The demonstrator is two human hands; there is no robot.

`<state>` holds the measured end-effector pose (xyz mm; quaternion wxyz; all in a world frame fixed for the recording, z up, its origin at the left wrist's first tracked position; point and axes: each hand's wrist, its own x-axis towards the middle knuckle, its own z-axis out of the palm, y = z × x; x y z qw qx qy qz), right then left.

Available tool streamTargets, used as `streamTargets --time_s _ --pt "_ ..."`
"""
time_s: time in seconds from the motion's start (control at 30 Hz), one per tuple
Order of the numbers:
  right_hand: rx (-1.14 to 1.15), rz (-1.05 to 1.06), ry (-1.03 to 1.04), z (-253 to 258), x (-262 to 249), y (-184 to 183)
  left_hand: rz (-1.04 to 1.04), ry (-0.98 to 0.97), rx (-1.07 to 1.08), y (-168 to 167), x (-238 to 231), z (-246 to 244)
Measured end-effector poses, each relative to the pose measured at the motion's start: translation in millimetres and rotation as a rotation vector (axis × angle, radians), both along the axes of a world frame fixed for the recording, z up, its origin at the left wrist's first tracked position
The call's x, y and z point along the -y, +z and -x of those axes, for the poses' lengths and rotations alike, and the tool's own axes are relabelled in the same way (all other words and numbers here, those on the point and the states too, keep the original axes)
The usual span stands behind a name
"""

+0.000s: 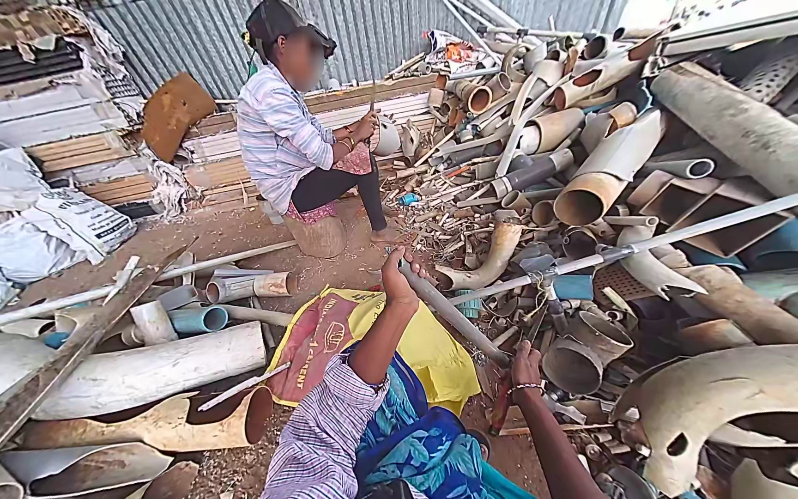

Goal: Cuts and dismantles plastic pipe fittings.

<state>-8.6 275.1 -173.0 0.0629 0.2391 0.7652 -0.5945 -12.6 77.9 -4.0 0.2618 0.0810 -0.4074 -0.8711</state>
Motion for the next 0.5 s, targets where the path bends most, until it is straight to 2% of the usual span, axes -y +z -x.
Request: streamTargets --time_s 0.5 --pt "0.009 0.010 0.017 -0.9 -1.2 4.1 0.001 0.017 0.020 0.7 -0.1 -0.3"
